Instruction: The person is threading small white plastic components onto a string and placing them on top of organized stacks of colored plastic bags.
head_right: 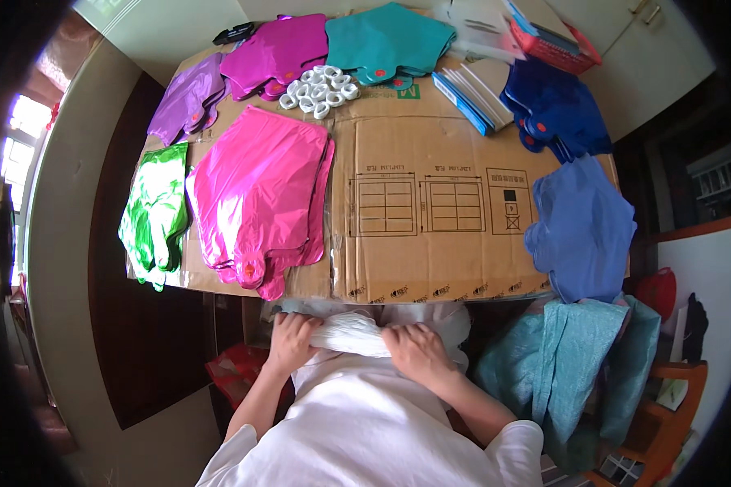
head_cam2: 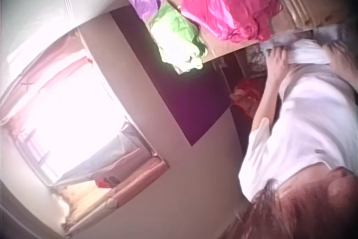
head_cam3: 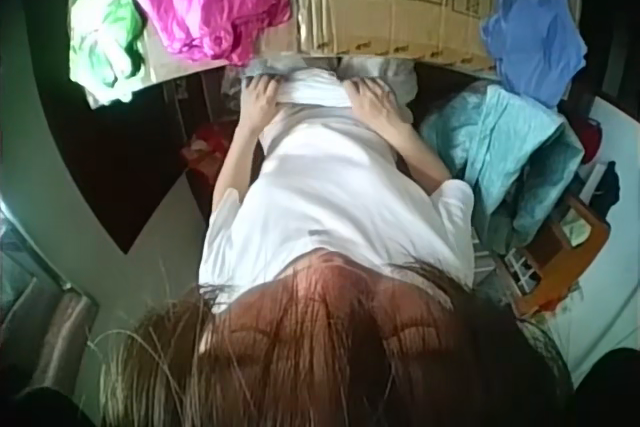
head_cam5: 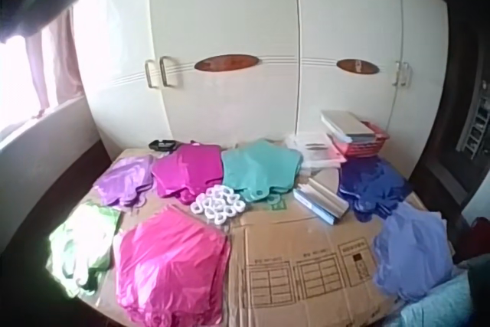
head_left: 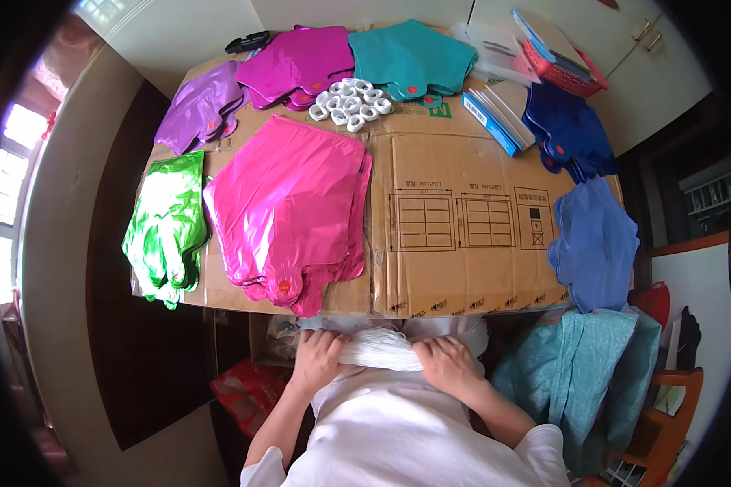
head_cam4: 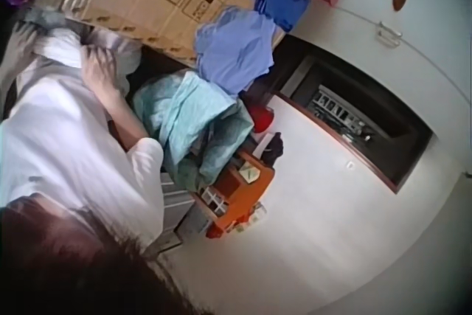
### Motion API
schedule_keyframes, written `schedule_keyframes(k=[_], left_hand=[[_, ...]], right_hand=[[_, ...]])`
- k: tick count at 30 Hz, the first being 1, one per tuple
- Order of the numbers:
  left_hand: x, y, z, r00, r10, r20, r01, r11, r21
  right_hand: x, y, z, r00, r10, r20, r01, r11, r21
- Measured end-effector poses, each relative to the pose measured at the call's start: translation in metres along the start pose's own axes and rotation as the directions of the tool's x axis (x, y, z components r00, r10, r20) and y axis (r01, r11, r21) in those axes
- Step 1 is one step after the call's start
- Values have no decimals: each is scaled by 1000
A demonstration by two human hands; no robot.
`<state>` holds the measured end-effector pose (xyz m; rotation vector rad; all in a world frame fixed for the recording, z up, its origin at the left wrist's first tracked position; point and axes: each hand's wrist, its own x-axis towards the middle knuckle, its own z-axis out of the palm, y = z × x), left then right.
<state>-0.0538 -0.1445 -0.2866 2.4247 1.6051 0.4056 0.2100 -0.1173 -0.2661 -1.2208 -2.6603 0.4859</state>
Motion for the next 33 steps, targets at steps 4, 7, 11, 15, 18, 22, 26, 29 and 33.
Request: schedule_keyframes(k=[4, 7, 11, 15, 18, 22, 26, 29, 33], left_hand=[[-2, -12, -14, 998, -58, -13, 59, 997, 56], [-4, -15, -10, 992, -87, 95, 82, 995, 52], [-7, -12, -10, 990, -97, 106, 103, 993, -52], [-6, -15, -5, 988, -102, 120, 111, 991, -76], [-7, -20, -1, 988, -73, 134, 88, 990, -111], [-4, -17, -8, 988, -73, 133, 109, 953, -282], [4, -13, -13, 984, -96, 150, 126, 970, -210], [10, -7, -20, 980, -172, 102, 184, 975, -122], [1, -12, -19, 978, -192, 82, 207, 949, -237]], right_hand=[[14, -16, -1, 997, -60, -45, 57, 996, -63], [20, -2, 21, 998, 36, 45, -27, 983, -182], [20, 7, 10, 982, -27, 186, 25, 1000, 11], [40, 8, 13, 996, -27, -86, 40, 988, 151], [51, 1, 18, 999, 20, -24, -14, 970, 241], [51, -1, 19, 1000, 24, -16, -15, 917, 399], [46, 5, 24, 996, 78, -50, -47, 891, 452], [41, 7, 30, 994, 60, -89, -13, 892, 452], [47, -2, 32, 992, 61, -112, -4, 893, 450]])
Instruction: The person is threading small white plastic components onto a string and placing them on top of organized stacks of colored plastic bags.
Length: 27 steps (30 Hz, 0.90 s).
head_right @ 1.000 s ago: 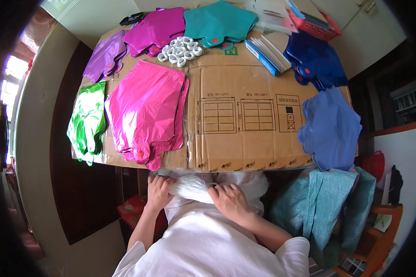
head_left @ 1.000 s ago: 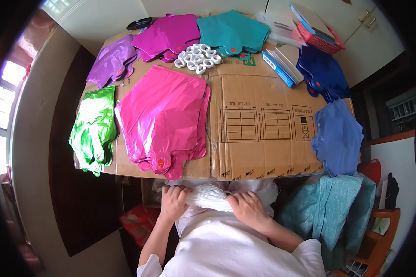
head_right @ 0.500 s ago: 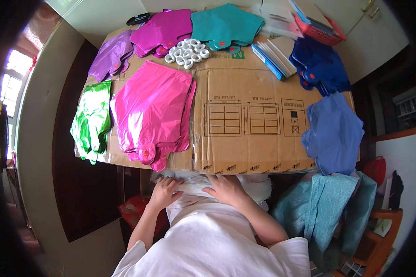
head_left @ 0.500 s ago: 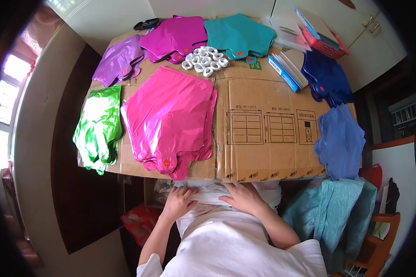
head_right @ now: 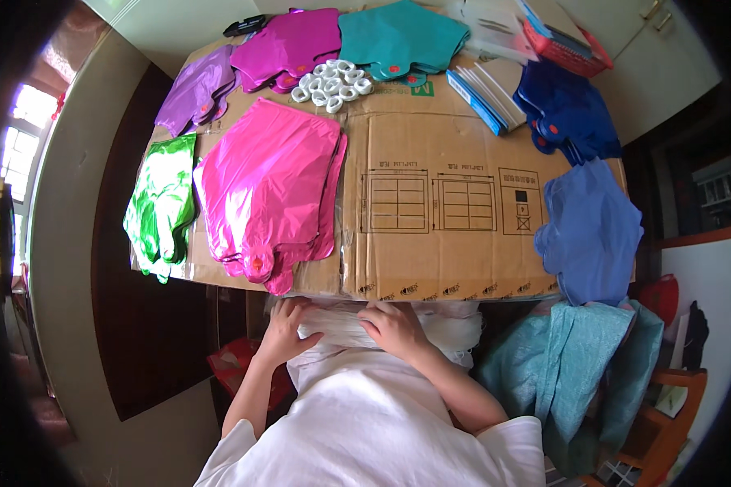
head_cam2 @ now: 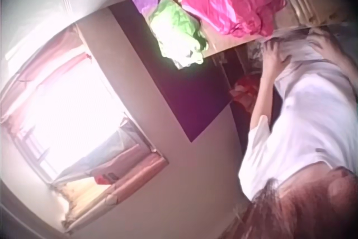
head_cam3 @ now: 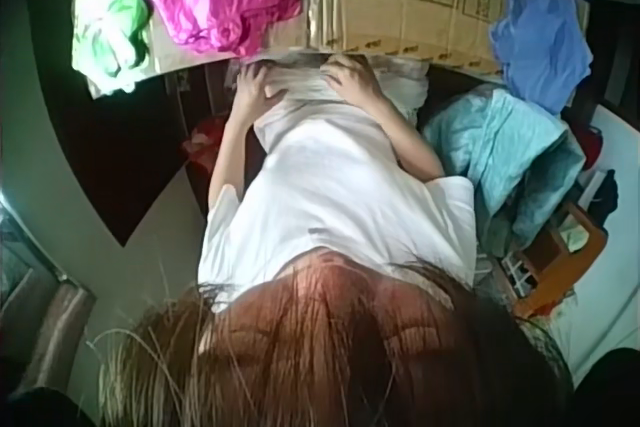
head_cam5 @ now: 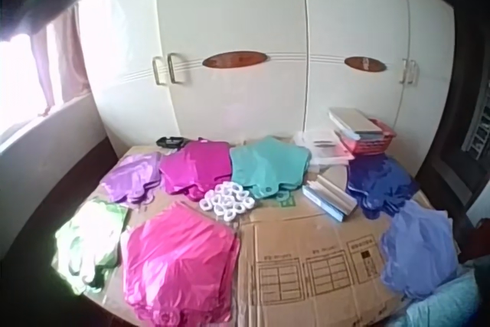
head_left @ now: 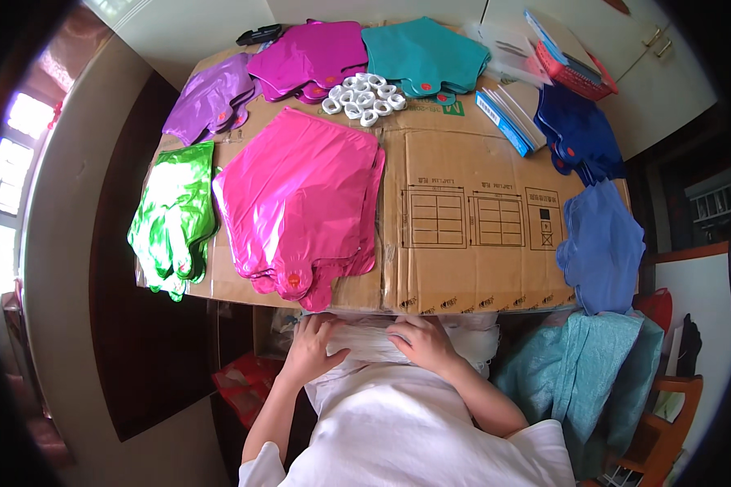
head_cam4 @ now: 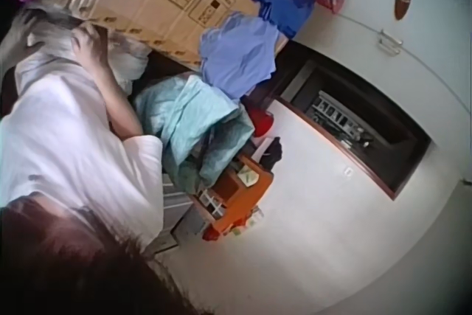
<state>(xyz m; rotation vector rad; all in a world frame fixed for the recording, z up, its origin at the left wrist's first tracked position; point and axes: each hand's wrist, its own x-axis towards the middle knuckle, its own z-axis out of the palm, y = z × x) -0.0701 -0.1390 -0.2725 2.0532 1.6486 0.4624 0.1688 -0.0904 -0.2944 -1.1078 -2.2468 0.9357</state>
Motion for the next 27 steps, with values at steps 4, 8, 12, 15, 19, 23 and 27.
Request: schedule_keyframes(k=[4, 8, 12, 15, 19, 23, 27], left_hand=[[-3, 4, 1, 999, -8, -42, 8, 1000, 7], [-1, 13, 4, 997, -8, -78, 5, 999, -33], [5, 22, 11, 992, 34, -118, -39, 999, -34], [16, 37, 13, 980, 56, -192, -70, 995, -70], [28, 52, 3, 971, 167, -170, -194, 969, -153], [24, 56, -25, 951, -48, -304, -28, 971, -239], [-2, 29, -71, 849, -457, -263, -64, 406, -912]], right_hand=[[11, -7, 20, 998, 50, -42, -52, 997, -64], [16, -1, 32, 996, 58, -66, -58, 998, -12], [16, -6, 20, 992, 107, -59, -96, 981, 169], [13, -20, 0, 995, 92, -34, -73, 930, 359], [7, -51, -36, 998, 56, 17, -58, 912, 406], [-5, -74, -75, 993, 30, 110, -59, 963, 265], [-21, -61, -94, 989, 31, 148, -49, 992, 119]])
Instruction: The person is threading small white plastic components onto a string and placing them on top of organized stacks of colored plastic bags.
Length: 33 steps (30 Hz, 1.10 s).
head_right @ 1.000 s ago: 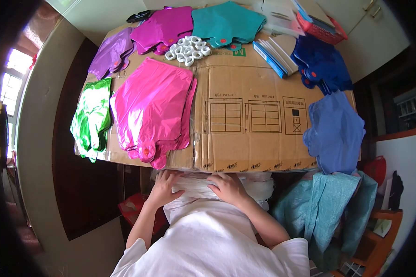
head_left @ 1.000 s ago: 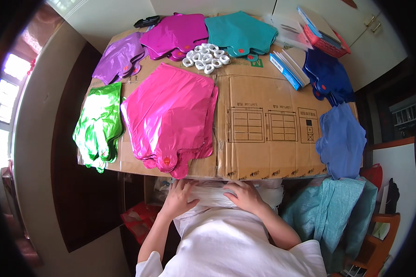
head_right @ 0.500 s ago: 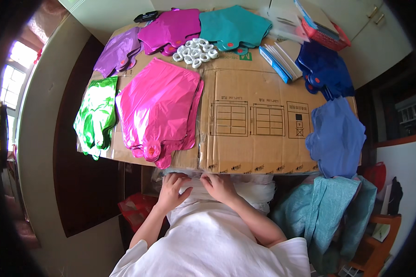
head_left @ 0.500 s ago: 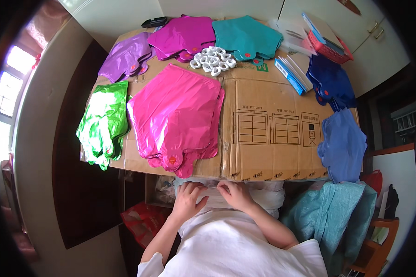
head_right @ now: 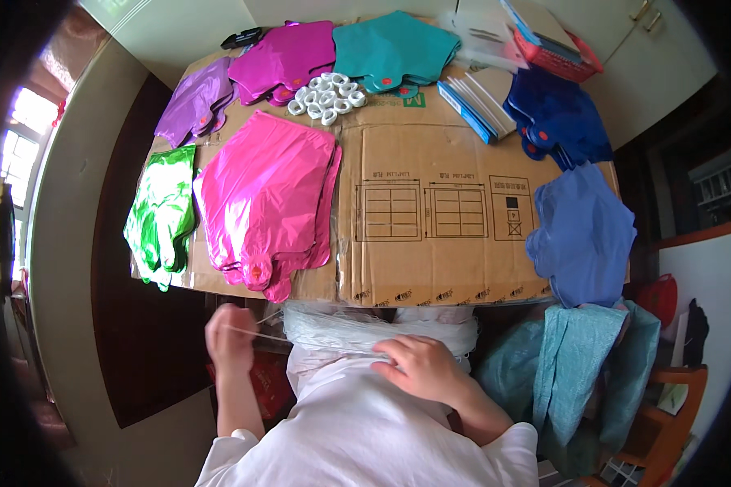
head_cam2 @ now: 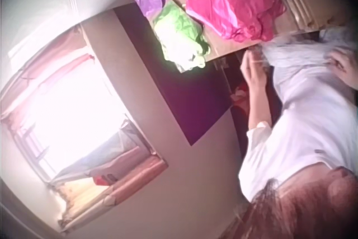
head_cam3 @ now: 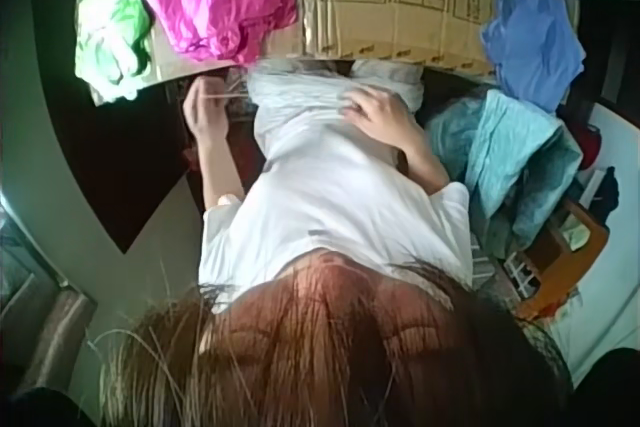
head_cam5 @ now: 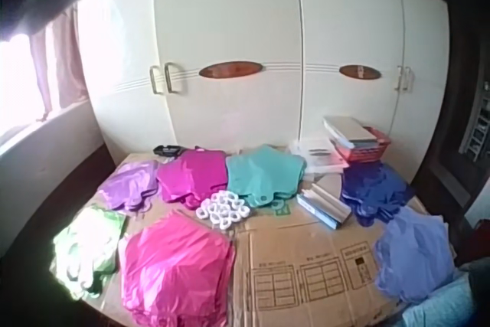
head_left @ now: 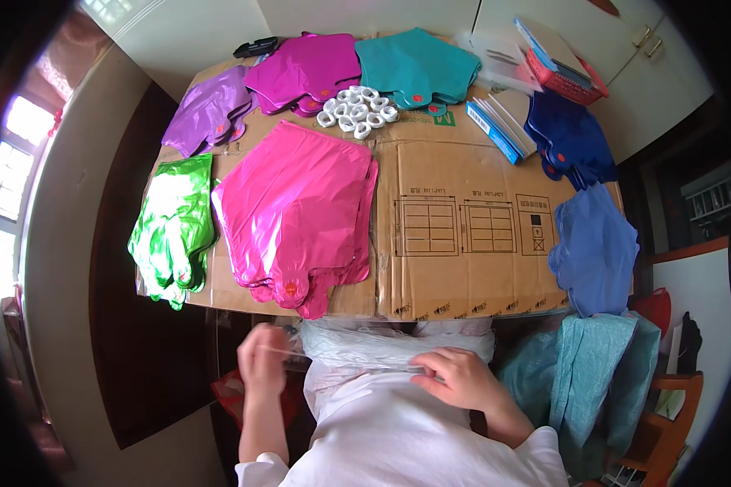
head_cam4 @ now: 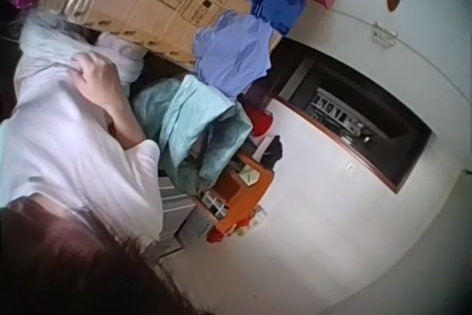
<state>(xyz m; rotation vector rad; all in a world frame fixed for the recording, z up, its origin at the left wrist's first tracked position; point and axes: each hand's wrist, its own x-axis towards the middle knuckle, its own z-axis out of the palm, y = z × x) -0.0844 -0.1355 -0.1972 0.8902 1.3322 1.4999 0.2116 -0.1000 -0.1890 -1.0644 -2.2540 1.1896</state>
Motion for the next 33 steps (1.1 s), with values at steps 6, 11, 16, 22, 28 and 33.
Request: schedule_keyframes(k=[6, 11, 16, 22, 28, 33], left_hand=[[18, 81, -58, 955, 275, -114, -297, 876, -380], [5, 116, -51, 919, 389, -58, -381, 843, -381], [2, 131, 4, 841, 389, 376, -216, 878, -427], [33, 208, 79, 703, 507, 498, -294, 846, -446], [113, 285, 114, 652, 476, 590, -219, 864, -454], [139, 335, 150, 737, 553, 389, -357, 807, -470]], right_hand=[[-18, 17, -27, 998, 22, -67, -20, 999, 30], [-6, -15, -42, 978, -81, -193, 108, 985, 133], [21, -43, -43, 933, -188, -306, 243, 958, 152], [59, -94, -79, 823, -439, -360, 461, 887, -28], [103, -132, -160, 699, -367, -614, 409, 909, -77], [133, -157, -216, 585, -408, -701, 530, 846, -51]])
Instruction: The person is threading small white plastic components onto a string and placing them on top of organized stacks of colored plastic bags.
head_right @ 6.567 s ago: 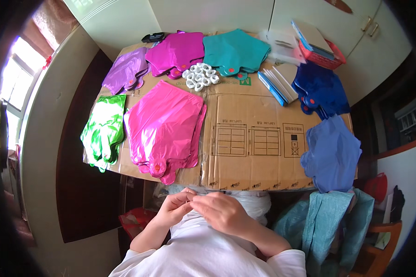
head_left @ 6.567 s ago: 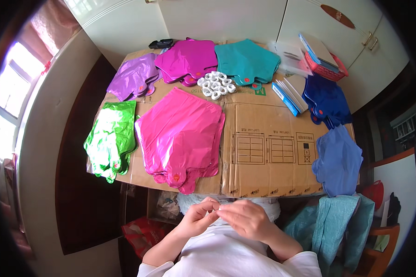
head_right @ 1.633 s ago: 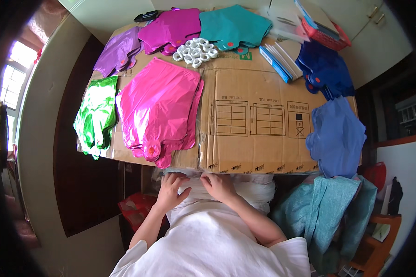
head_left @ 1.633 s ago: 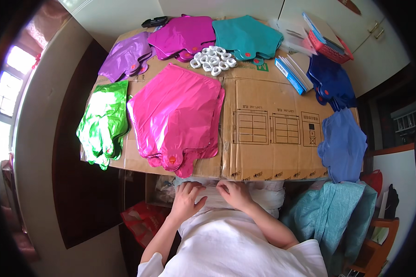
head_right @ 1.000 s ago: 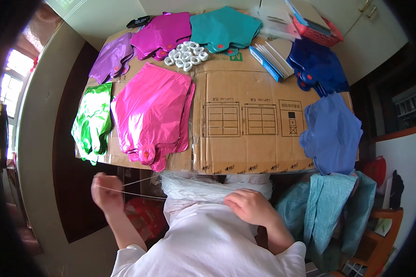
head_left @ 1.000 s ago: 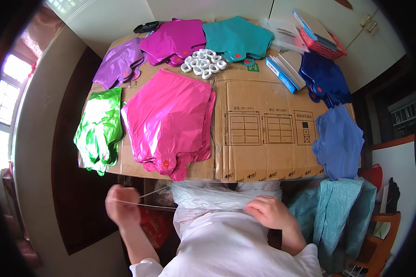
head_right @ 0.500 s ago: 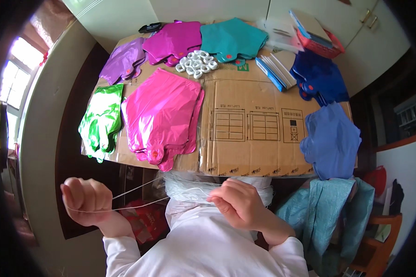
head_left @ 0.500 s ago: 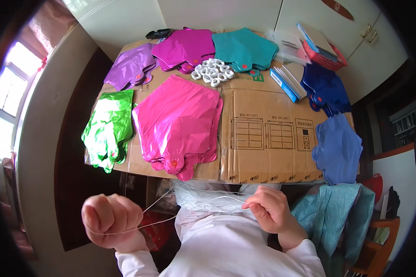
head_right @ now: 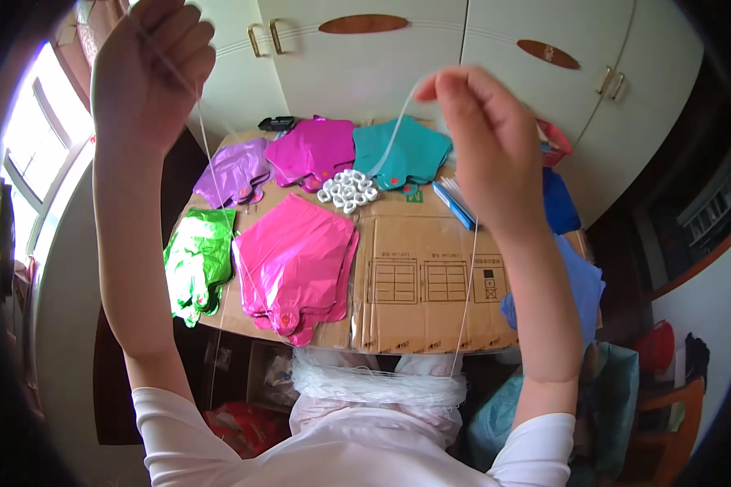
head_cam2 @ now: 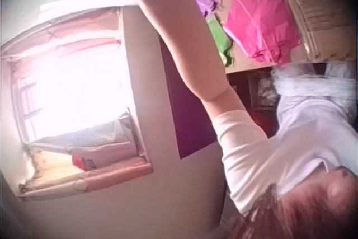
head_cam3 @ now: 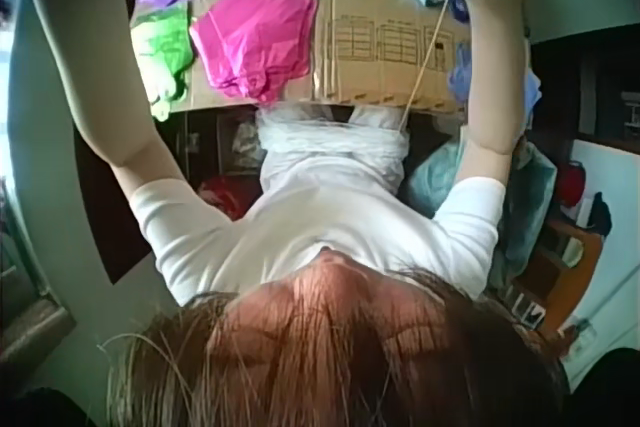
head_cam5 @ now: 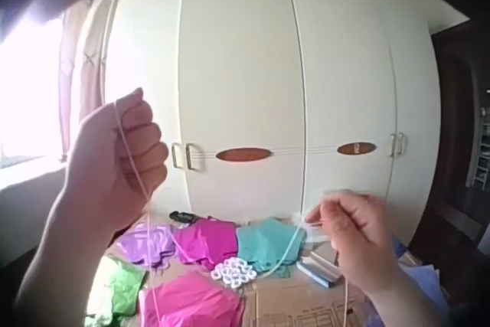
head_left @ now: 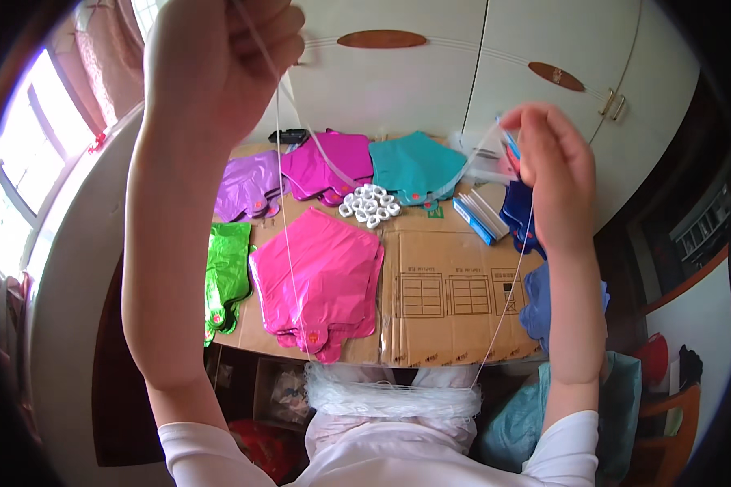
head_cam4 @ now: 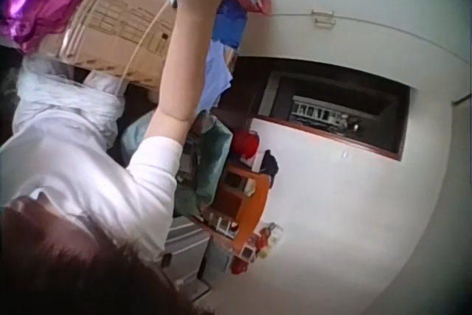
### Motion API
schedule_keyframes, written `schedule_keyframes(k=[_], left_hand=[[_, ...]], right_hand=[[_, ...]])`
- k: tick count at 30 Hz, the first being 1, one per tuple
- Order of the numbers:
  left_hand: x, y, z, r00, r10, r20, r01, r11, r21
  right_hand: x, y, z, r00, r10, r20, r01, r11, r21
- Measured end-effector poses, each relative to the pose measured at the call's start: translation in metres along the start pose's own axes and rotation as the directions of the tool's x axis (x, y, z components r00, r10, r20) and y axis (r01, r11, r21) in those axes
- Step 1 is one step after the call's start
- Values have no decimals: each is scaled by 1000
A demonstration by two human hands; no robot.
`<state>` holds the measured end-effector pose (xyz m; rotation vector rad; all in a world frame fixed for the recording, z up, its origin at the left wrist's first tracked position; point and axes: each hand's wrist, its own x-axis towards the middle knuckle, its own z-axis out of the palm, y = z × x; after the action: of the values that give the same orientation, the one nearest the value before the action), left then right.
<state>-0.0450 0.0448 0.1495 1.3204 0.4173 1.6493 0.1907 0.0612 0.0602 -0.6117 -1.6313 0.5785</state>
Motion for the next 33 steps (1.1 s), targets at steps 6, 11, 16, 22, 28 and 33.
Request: schedule_keyframes(k=[6, 11, 16, 22, 28, 33], left_hand=[[12, 4, 36, 940, -196, 281, 99, 941, 323], [1, -30, 36, 901, -278, 333, -154, 512, 845], [2, -74, 16, 850, 18, 526, -489, 398, 776], [-10, -106, -17, 923, -276, 267, 92, 834, 544], [-41, -121, -56, 856, -173, 487, 40, 961, 273], [-58, -132, -66, 945, -295, 140, 310, 945, -102]], right_hand=[[39, -20, -21, 935, 153, 320, -159, 987, -9], [26, 26, -11, 918, 25, 397, -64, 994, 85], [3, 46, 33, 859, 3, 511, -314, 792, 523], [-20, 71, 31, 661, 104, 743, -701, 438, 563], [-14, 105, 5, 769, 218, 600, -628, 431, 648], [-8, 118, 17, 829, 344, 441, -516, 774, 366]])
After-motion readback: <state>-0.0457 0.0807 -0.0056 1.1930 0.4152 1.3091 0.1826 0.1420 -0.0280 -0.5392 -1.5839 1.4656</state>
